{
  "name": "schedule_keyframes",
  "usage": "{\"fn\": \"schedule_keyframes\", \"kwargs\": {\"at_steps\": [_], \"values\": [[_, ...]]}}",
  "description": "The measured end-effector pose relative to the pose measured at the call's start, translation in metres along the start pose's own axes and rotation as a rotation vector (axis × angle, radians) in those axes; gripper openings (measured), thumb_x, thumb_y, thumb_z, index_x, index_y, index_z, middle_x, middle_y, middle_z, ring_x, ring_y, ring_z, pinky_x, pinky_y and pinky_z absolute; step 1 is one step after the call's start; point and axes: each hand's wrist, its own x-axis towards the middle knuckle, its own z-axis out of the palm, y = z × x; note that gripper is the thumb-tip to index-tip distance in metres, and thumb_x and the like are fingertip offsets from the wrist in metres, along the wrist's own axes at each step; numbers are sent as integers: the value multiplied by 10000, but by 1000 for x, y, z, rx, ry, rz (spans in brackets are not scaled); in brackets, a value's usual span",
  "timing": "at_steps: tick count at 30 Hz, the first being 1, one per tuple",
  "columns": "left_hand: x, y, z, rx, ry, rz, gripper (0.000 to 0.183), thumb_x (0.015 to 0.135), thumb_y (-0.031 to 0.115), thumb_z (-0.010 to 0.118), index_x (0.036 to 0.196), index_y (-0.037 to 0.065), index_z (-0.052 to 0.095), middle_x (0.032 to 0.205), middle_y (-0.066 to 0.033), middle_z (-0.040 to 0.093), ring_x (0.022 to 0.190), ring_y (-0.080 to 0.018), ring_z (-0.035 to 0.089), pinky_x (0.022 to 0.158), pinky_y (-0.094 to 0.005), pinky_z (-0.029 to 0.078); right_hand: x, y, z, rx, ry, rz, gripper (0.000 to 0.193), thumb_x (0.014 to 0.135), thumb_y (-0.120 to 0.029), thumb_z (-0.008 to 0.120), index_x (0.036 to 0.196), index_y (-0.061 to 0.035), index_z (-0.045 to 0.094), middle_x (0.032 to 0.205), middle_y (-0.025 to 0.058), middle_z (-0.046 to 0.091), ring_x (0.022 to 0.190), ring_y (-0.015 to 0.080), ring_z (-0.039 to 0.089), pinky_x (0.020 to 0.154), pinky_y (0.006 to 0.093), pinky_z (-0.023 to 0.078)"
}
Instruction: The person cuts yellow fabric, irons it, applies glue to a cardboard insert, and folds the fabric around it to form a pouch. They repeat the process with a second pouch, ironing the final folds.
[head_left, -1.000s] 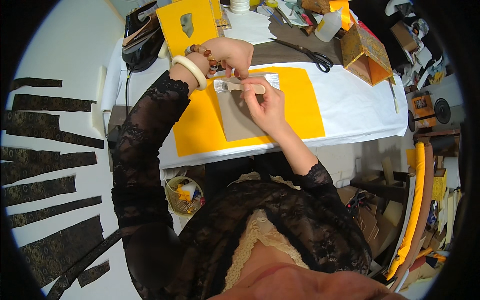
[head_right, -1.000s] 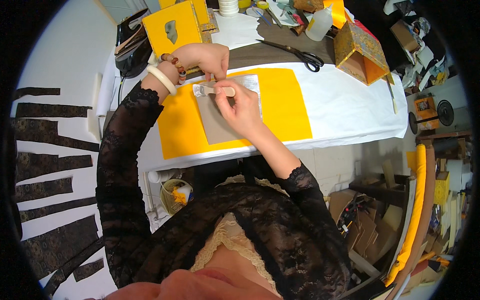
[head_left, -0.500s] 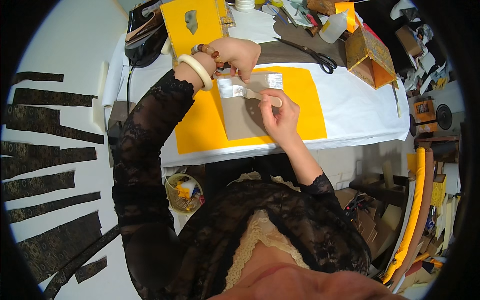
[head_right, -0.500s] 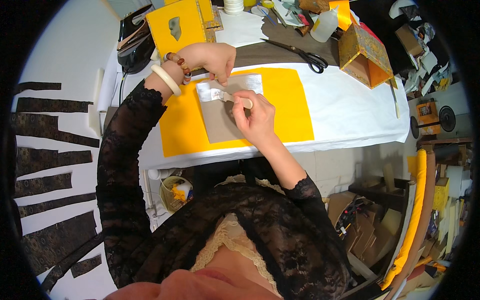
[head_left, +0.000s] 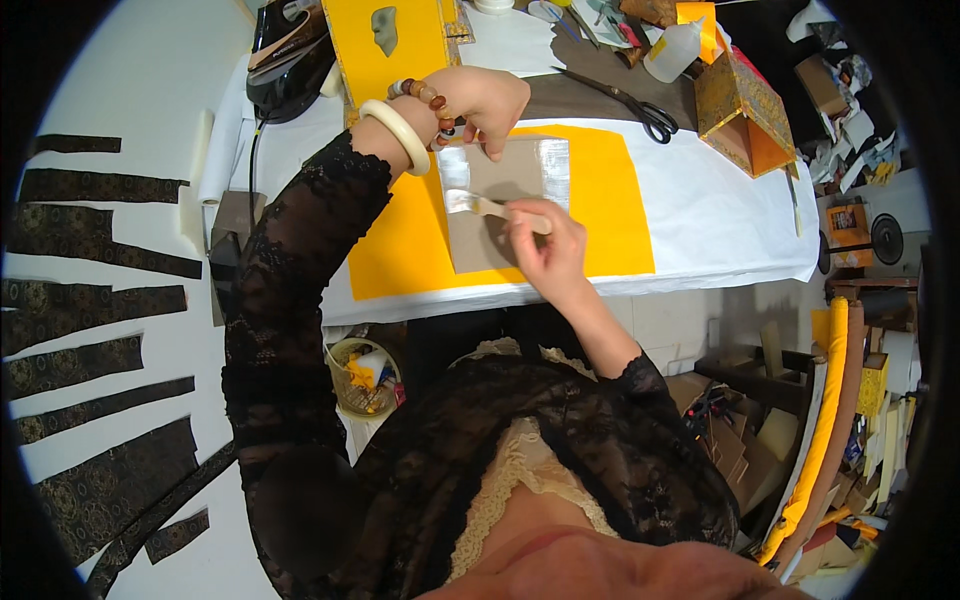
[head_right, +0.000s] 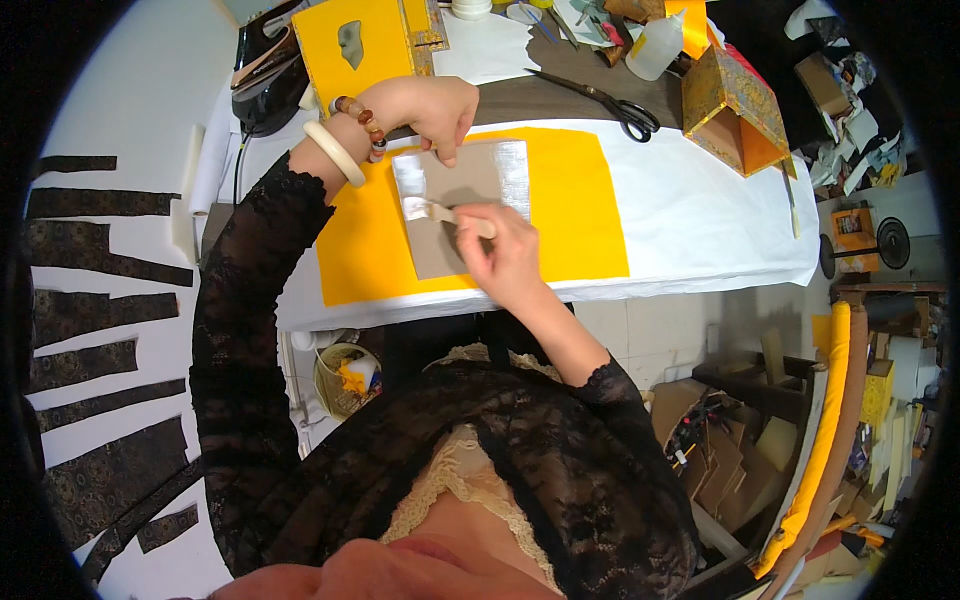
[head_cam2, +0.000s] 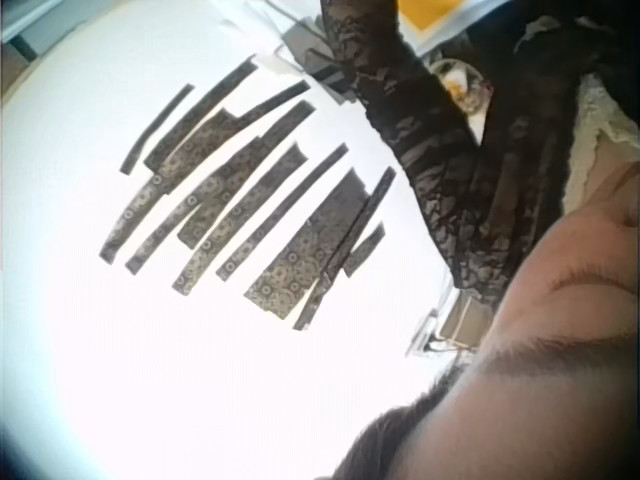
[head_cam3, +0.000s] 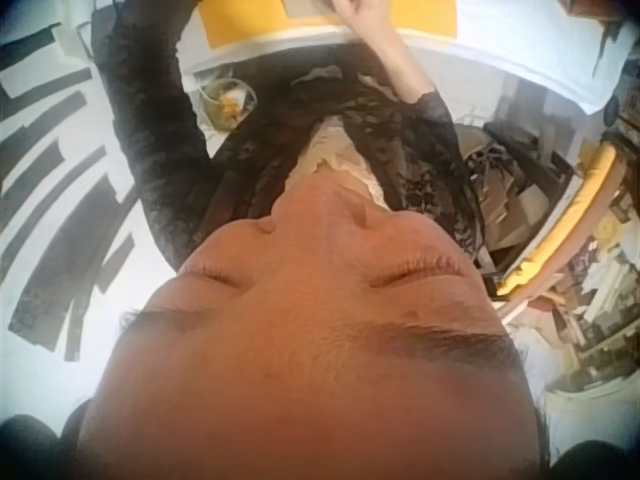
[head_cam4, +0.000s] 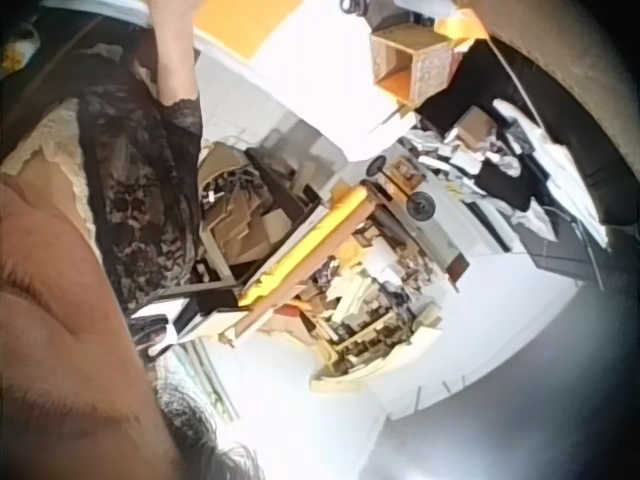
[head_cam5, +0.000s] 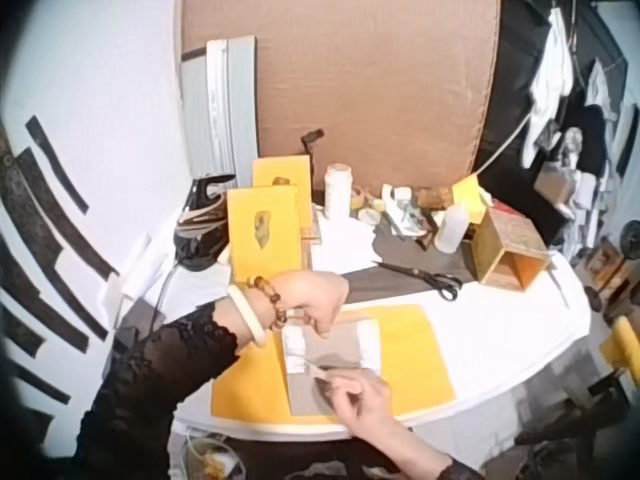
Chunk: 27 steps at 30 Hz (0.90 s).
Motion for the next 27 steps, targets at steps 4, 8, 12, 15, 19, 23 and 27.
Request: {"fn": "schedule_keyframes", "kwargs": {"at_steps": [4,8,12,15,19,23,27], "values": [[-1,-1,0,-13,4,4,304,684,109,893,833,-70,698,760,-136,711,619,-204,684,555,-334,547,-6,-3,-5,45,24,-13,100,869,-22,697,969,-25,695,837,112,725,671,271,668,639,350,527],[0,-2,1,-25,5,-17,306,679,107,896,823,-71,691,759,-138,708,619,-206,684,554,-338,547,-4,1,1,63,16,109,106,872,-19,695,977,-25,702,840,108,728,679,264,677,648,347,525],[-4,0,2,-18,44,-1,310,666,101,904,802,-67,681,760,-141,707,617,-206,682,551,-339,545,6,-7,-14,-55,8,-94,129,871,-21,704,1000,-29,696,880,100,735,727,263,688,687,357,524],[-5,0,1,-20,32,-9,307,660,94,902,786,-67,673,744,-141,704,609,-207,678,546,-341,542,23,-21,-18,-234,-200,-378,225,817,-35,714,1041,-39,692,914,80,679,821,245,653,735,352,500],[1,-2,4,-23,37,12,276,685,100,878,771,-70,679,725,-138,694,616,-217,671,521,-354,537,11,-33,-19,-356,-453,-498,294,759,-75,702,1049,-26,692,847,63,568,810,235,587,725,345,479],[1,-3,5,19,43,32,259,727,129,850,759,-70,688,729,-131,678,654,-233,664,477,-379,535,-10,-43,-22,-202,-542,-442,280,758,-46,693,1038,-23,691,857,76,589,789,244,587,709,351,482],[3,-6,8,-40,61,-4,266,660,55,878,764,-68,667,714,-142,696,597,-210,677,534,-333,532,23,-42,-20,-207,-342,-460,275,762,-1,664,1034,-29,692,871,83,608,770,256,585,674,363,462]]}}
